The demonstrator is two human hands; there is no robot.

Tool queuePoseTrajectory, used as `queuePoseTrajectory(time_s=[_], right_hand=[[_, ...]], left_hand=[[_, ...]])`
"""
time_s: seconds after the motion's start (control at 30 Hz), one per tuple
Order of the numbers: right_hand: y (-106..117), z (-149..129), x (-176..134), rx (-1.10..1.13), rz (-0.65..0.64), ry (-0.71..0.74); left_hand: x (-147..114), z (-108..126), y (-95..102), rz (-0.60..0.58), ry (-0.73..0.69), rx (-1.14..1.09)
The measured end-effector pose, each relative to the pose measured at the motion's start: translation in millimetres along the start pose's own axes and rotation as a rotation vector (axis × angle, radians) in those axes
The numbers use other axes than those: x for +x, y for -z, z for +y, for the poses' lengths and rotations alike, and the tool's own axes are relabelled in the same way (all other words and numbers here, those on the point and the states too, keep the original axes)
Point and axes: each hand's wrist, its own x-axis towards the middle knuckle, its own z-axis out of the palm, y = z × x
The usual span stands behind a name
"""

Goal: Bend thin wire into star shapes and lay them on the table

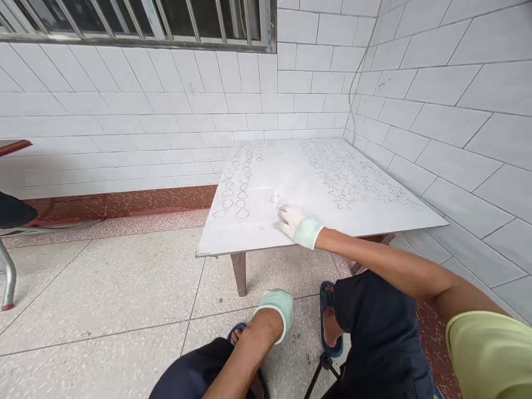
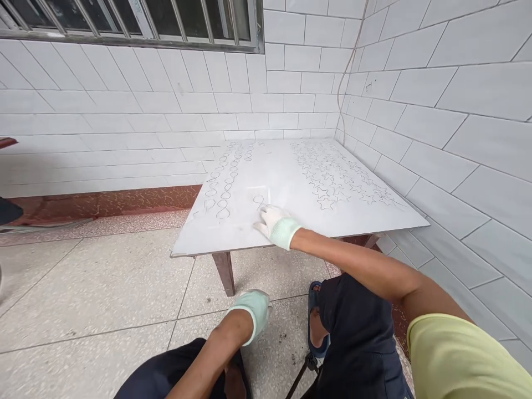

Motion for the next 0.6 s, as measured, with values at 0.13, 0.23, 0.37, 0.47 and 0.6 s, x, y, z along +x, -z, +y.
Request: queuePoseTrajectory(time_s=[0.13,0.23,0.37,0.47,0.6], right_hand=[[-10.1,-20.5,-40.6,-0.086,0.093,0.015],[-18.5,-28.0,-53.3,-0.098,0.158,0.022],[-25.1,-29.7,-64.0,-0.055,0.166,0.101],[-26.1,-25.1,-71.4,-0.033,0.135,0.162],[-29.7,-16.0,-79.8,0.004,0.097,0.224]], left_hand=[[0.3,-2.4,-9.7,0.003,0.078,-0.006],[6.3,-6.5,-14.2,-0.018,0.137,0.001],[-1.5,-13.5,-16.2,-0.043,0.204,0.038],[-18.4,-17.2,-16.8,-0.027,0.223,0.060],[-17.5,-20.1,-14.7,0.025,0.202,0.066]])
